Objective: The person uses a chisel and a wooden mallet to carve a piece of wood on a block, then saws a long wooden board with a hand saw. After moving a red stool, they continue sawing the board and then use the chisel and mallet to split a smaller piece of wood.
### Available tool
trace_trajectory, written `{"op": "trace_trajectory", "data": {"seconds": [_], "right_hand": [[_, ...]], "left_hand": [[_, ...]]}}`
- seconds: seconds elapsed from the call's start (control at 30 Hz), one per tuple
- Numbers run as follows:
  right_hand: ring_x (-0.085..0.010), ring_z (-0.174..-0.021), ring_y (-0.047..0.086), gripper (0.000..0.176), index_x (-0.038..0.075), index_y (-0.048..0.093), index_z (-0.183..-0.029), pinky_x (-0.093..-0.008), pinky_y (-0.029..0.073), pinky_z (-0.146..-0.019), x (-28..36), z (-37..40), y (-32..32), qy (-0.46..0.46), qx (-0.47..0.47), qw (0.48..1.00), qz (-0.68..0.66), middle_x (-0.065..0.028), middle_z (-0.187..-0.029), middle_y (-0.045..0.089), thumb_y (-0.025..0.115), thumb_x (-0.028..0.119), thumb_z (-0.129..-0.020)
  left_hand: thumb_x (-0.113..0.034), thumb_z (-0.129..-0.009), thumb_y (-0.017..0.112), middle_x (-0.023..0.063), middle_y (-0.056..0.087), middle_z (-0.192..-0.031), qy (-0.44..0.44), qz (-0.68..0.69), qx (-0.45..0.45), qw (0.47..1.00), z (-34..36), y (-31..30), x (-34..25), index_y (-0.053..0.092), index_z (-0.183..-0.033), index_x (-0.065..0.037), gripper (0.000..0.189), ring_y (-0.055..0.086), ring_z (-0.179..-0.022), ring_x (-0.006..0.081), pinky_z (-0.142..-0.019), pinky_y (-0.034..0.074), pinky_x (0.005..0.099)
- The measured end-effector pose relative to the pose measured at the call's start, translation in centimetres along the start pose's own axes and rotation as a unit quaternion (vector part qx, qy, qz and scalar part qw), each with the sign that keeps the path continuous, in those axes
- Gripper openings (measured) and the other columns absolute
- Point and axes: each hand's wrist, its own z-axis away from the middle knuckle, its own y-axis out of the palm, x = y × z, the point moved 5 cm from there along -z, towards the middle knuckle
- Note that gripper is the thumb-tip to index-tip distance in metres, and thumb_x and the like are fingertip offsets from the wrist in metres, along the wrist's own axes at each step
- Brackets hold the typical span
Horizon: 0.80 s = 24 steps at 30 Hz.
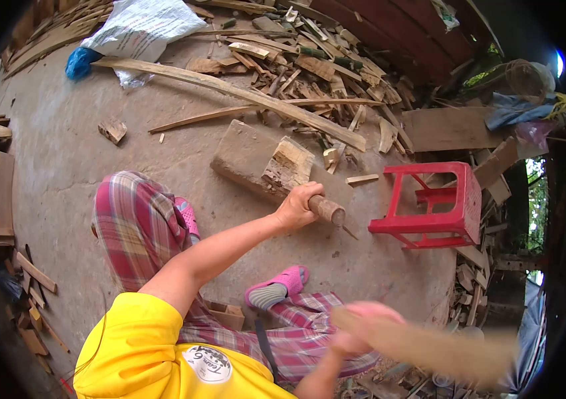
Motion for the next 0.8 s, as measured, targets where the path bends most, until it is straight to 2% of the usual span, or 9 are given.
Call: {"op": "trace_trajectory", "data": {"seconds": [0.03, 0.1, 0.13, 0.2, 0.37, 0.43, 0.47, 0.67, 0.8], "right_hand": [[-0.0158, -0.063, 0.054, 0.052, 0.003, 0.036, -0.130, -0.0284, 0.047, -0.063, -1.6, 2.9, 2.1, -0.136, 0.142, 0.943, 0.269, -0.0058, -0.083, 0.053, 0.057, 0.031, -0.092], [-0.0146, -0.068, 0.056, 0.049, 0.003, 0.039, -0.129, -0.0290, 0.049, -0.063, -5.4, 7.5, 6.7, 0.275, 0.229, 0.934, 0.007, -0.0070, -0.087, 0.055, 0.062, 0.021, -0.090], [-0.0146, -0.068, 0.056, 0.049, 0.003, 0.039, -0.129, -0.0290, 0.049, -0.063, -4.4, 5.6, 6.9, 0.270, 0.222, 0.937, 0.008, -0.0070, -0.087, 0.055, 0.062, 0.021, -0.090], [-0.0128, -0.067, 0.055, 0.051, 0.002, 0.039, -0.130, -0.0291, 0.050, -0.062, -3.1, 4.2, 4.7, 0.519, 0.111, 0.841, -0.102, -0.0066, -0.086, 0.054, 0.065, 0.013, -0.087], [-0.0127, -0.061, 0.052, 0.045, 0.003, 0.038, -0.126, -0.0288, 0.050, -0.060, -2.0, 0.6, 2.9, 0.189, -0.069, 0.959, -0.200, -0.0035, -0.083, 0.051, 0.056, 0.027, -0.093], [-0.0132, -0.058, 0.051, 0.046, 0.002, 0.038, -0.124, -0.0287, 0.049, -0.057, -7.7, 7.9, 4.9, 0.082, 0.085, 0.993, -0.002, -0.0033, -0.082, 0.050, 0.060, 0.025, -0.092], [-0.0137, -0.055, 0.051, 0.048, 0.001, 0.038, -0.124, -0.0284, 0.049, -0.053, -7.1, 9.8, 7.7, 0.448, 0.194, 0.869, -0.084, -0.0031, -0.080, 0.050, 0.064, 0.023, -0.090], [-0.0125, -0.053, 0.050, 0.047, 0.003, 0.037, -0.124, -0.0267, 0.048, -0.050, -5.6, 7.9, 6.1, 0.481, 0.074, 0.864, -0.131, -0.0054, -0.078, 0.052, 0.063, 0.022, -0.090], [-0.0149, -0.079, 0.057, 0.062, -0.003, 0.030, -0.134, -0.0302, 0.051, -0.065, -6.8, 9.8, 5.9, 0.383, -0.054, 0.901, -0.198, -0.0092, -0.096, 0.053, 0.065, 0.021, -0.088]], "left_hand": [[-0.004, -0.066, 0.067, 0.0154, 0.055, -0.079, -0.009, 0.001, -0.007, 1.000, -0.2, 0.1, 0.4, 0.052, -0.086, -0.004, 0.025, 0.056, -0.081, 0.0358, -0.069, 0.044, 0.0417], [-0.005, -0.067, 0.067, 0.0153, 0.055, -0.080, -0.006, -0.004, -0.008, 1.000, 0.3, 0.6, 0.8, 0.052, -0.086, -0.004, 0.024, 0.056, -0.081, 0.0358, -0.069, 0.044, 0.0415], [-0.005, -0.067, 0.067, 0.0152, 0.056, -0.080, -0.003, -0.015, -0.015, 1.000, -0.2, 0.4, 0.8, 0.052, -0.086, -0.003, 0.024, 0.056, -0.081, 0.0357, -0.069, 0.044, 0.0413], [-0.007, -0.069, 0.067, 0.0149, 0.055, -0.080, 0.004, -0.004, 0.005, 1.000, 0.4, 0.4, 0.7, 0.052, -0.085, -0.003, 0.023, 0.056, -0.081, 0.0359, -0.069, 0.044, 0.0409], [-0.010, -0.070, 0.070, 0.0147, 0.055, -0.081, 0.014, -0.033, 0.022, 0.999, 0.4, 0.8, 0.5, 0.053, -0.085, -0.004, 0.023, 0.055, -0.080, 0.0363, -0.069, 0.044, 0.0420], [-0.010, -0.069, 0.070, 0.0145, 0.054, -0.081, 0.017, -0.043, 0.020, 0.999, 0.3, 0.8, 0.4, 0.053, -0.085, -0.004, 0.024, 0.055, -0.080, 0.0362, -0.069, 0.044, 0.0423], [-0.011, -0.069, 0.071, 0.0143, 0.054, -0.080, 0.014, -0.054, 0.020, 0.998, 0.4, 1.0, 0.4, 0.053, -0.085, -0.004, 0.025, 0.055, -0.080, 0.0361, -0.069, 0.044, 0.0425], [-0.009, -0.068, 0.067, 0.0115, 0.054, -0.084, 0.045, -0.099, 0.089, 0.990, 1.2, 1.7, 0.7, 0.052, -0.087, -0.008, 0.025, 0.055, -0.087, 0.0343, -0.075, 0.041, 0.0436], [-0.007, -0.067, 0.065, 0.0118, 0.054, -0.084, 0.046, -0.096, 0.091, 0.990, 1.3, 1.7, 1.0, 0.051, -0.087, -0.007, 0.024, 0.054, -0.087, 0.0340, -0.075, 0.041, 0.0429]]}}
